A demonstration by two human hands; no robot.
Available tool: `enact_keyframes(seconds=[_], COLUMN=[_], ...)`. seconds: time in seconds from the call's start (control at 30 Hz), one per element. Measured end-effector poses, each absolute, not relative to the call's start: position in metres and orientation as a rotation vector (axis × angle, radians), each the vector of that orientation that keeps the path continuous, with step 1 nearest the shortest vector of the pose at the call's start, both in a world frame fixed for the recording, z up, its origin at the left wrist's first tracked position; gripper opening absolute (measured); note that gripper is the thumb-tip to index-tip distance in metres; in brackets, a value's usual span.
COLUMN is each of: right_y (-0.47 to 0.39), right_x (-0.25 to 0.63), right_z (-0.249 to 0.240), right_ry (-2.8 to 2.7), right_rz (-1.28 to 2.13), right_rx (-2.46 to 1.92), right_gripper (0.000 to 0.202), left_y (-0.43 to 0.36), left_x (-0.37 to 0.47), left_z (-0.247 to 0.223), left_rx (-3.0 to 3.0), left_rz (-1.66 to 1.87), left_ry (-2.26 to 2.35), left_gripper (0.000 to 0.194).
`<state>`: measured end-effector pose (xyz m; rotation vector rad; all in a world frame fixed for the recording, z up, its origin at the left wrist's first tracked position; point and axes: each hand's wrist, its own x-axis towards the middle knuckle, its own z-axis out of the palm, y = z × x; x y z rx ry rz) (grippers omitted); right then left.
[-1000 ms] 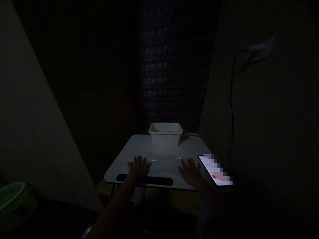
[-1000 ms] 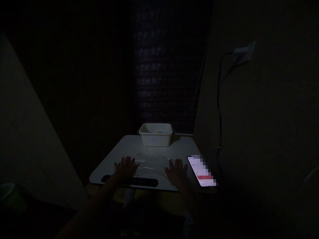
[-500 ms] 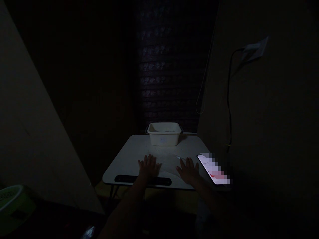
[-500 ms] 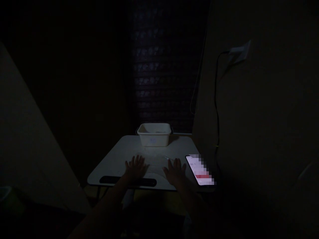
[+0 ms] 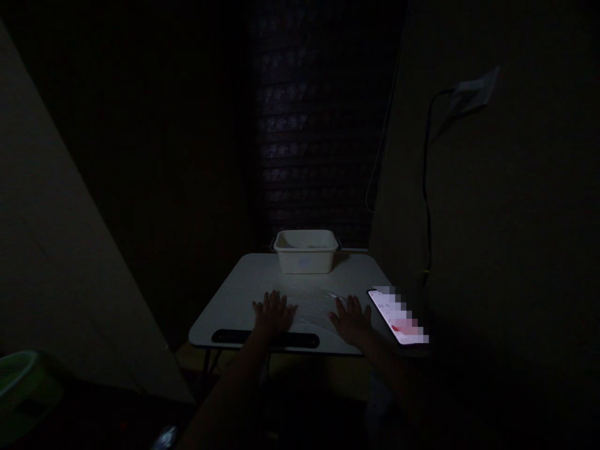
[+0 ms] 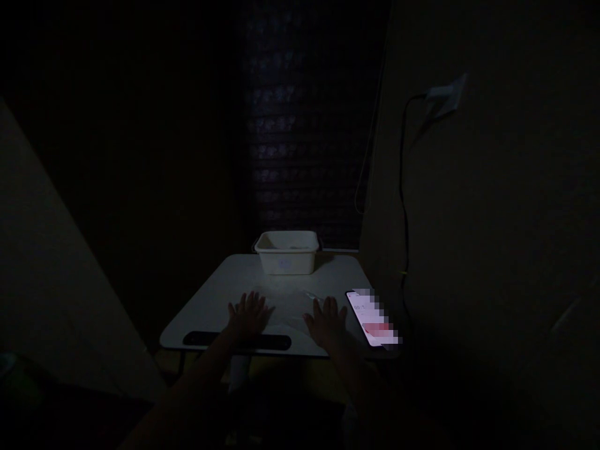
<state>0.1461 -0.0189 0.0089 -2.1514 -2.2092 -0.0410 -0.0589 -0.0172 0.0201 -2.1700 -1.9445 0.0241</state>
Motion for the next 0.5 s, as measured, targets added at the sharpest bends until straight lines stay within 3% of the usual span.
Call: enact_keyframes(seconds=[0.5], right_y=[-0.017], right_x=[0.145], right_z=[0.006], right_ry=[-2.232], right_rz=[-0.058], right_rx=[-2.186], right_gripper=[0.057], left_y=[-0.021], left_x=[-0.097], left_z=[0.024], left_rx=[-2.092], left_rz=[0.002], left_ry=[-2.015], left_gripper=[0.043])
